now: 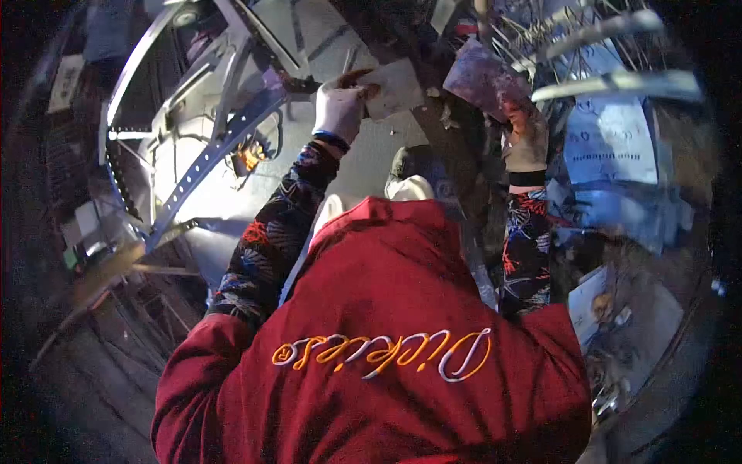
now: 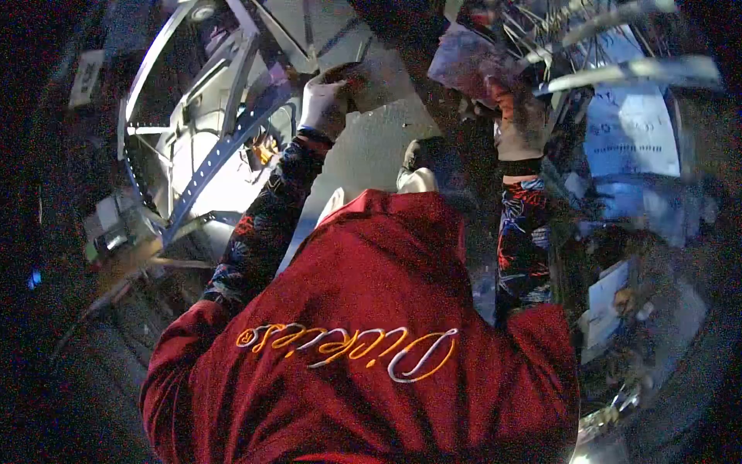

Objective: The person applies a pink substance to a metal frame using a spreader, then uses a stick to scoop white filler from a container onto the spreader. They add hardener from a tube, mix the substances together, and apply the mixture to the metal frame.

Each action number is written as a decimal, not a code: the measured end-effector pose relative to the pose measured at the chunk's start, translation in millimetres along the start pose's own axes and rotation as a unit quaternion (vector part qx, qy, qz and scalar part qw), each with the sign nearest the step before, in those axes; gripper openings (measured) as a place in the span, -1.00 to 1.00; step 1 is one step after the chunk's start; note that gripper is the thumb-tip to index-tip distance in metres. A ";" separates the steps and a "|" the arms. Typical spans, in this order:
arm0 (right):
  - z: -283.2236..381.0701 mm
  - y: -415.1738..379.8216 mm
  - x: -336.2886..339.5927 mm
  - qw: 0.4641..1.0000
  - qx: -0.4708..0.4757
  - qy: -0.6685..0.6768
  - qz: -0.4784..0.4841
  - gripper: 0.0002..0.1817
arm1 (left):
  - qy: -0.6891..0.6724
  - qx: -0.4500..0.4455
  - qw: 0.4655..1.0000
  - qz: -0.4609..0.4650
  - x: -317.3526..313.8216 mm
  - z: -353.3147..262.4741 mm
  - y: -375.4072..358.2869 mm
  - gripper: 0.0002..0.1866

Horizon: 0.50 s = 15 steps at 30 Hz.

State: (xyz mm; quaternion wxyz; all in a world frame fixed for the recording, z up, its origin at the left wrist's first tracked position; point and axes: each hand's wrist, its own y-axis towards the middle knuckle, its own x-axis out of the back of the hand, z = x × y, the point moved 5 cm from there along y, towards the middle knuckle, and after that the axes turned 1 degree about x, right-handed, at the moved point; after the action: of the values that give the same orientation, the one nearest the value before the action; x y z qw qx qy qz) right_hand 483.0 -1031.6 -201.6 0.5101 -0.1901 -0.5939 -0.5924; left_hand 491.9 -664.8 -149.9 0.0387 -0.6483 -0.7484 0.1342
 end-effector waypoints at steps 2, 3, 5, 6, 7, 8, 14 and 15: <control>27.0 36.6 22.7 0.922 -0.193 0.336 0.002 -0.48 | 0.114 -0.011 0.993 -0.021 7.9 -6.7 -9.8 -0.67; 50.7 46.9 26.1 0.695 -0.377 0.612 0.014 -0.56 | 0.109 -0.012 0.993 -0.034 10.8 -12.1 -19.2 -0.67; 81.8 73.1 44.3 0.831 -0.331 0.439 0.079 -0.68 | 0.326 -0.175 0.928 -0.037 5.2 -39.0 -40.6 -0.71; 90.7 75.2 43.5 0.817 -0.340 0.457 0.095 -0.65 | 0.251 -0.210 0.945 -0.024 7.1 -28.8 -42.6 -0.75; 100.2 78.4 44.2 0.802 -0.348 0.473 0.108 -0.63 | 0.247 -0.211 0.945 -0.033 5.1 -40.0 -55.8 -0.75; 81.5 69.7 24.9 0.886 -0.263 0.376 0.066 -0.60 | 0.211 -0.230 0.949 -0.043 3.2 -52.0 -71.7 -0.75; 161.2 34.8 -15.3 0.213 -0.585 0.704 0.341 -0.67 | 0.266 -0.336 0.896 -0.117 69.6 -54.7 -98.4 -0.78; 166.7 21.9 -30.5 0.172 -0.443 0.767 0.431 -0.70 | 0.267 -0.334 0.894 -0.130 91.9 -47.9 -100.5 -0.78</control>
State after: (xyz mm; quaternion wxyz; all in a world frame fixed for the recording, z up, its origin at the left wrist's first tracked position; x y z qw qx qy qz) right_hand 450.2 -865.5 -178.7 0.7144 -0.0600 0.6337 -0.2907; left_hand 392.1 -579.9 -89.3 0.0354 -0.5314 -0.7882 -0.3084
